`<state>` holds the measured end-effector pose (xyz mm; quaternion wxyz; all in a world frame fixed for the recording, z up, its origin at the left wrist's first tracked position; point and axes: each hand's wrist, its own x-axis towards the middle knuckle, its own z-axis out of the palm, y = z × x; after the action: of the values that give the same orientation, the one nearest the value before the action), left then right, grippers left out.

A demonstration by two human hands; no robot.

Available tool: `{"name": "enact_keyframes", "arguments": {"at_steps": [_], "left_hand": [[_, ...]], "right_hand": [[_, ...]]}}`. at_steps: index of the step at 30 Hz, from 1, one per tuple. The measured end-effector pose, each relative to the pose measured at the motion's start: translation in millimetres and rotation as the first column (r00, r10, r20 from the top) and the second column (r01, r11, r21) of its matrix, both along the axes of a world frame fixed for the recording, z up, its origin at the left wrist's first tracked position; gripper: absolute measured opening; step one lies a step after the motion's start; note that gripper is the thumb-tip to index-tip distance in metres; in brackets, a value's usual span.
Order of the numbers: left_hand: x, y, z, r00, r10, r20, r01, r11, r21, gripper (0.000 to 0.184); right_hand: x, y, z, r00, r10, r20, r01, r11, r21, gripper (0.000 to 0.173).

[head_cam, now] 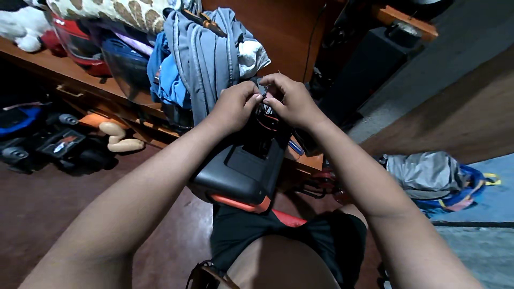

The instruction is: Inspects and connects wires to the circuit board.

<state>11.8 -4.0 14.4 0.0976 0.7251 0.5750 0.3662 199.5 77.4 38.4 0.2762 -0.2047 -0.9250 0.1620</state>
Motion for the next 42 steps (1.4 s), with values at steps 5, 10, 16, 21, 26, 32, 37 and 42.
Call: {"name": "enact_keyframes", "arguments": {"at_steps": [5,10,16,21,26,32,37,42], "left_hand": [[3.2,-3.7,3.4,0.991,0.074,0.109,-0.070,0.997,-0.038,0.020],[2.4,-2.7,1.8,0.986,0.071,0.150,-0.069,0.997,-0.017,0.017],[2.3,-0.9,1.9,0.985,0.049,0.164,-0.032,0.994,-0.109,0.016],[1.4,1.4,-1.3,0.981,0.024,0.195,-0.002,0.994,-0.112,0.017],[2.3,-0.3,1.5,0.987,0.040,0.155,-0.022,0.993,-0.115,0.019],[3.6,-2.2,4.7,0.993,0.094,0.072,-0.089,0.993,-0.074,0.019],[2.6,-3.8,3.0,0.989,0.109,0.103,-0.106,0.994,-0.034,0.017],[3.4,-3.0,1.5,0.988,0.117,0.104,-0.118,0.993,0.004,0.014]], "right_hand": [[-0.5,0.8,-0.3,1.000,-0.030,-0.006,0.030,0.999,0.026,0.024],[-0.5,0.7,-0.9,0.999,-0.041,-0.008,0.042,0.999,0.029,0.023],[1.3,4.0,-6.4,0.999,-0.052,-0.015,0.053,0.997,0.055,0.023],[2.8,5.3,-7.6,0.998,-0.023,-0.051,0.026,0.998,0.059,0.022],[2.1,6.2,-7.7,0.999,-0.005,-0.052,0.008,0.998,0.069,0.020],[-4.3,2.9,-14.9,0.991,-0.117,-0.065,0.125,0.982,0.143,0.016],[-2.1,-2.8,-10.4,0.964,-0.255,-0.077,0.257,0.966,0.024,0.029],[2.0,-4.7,3.6,0.954,-0.298,-0.027,0.280,0.923,-0.262,0.011]]}}
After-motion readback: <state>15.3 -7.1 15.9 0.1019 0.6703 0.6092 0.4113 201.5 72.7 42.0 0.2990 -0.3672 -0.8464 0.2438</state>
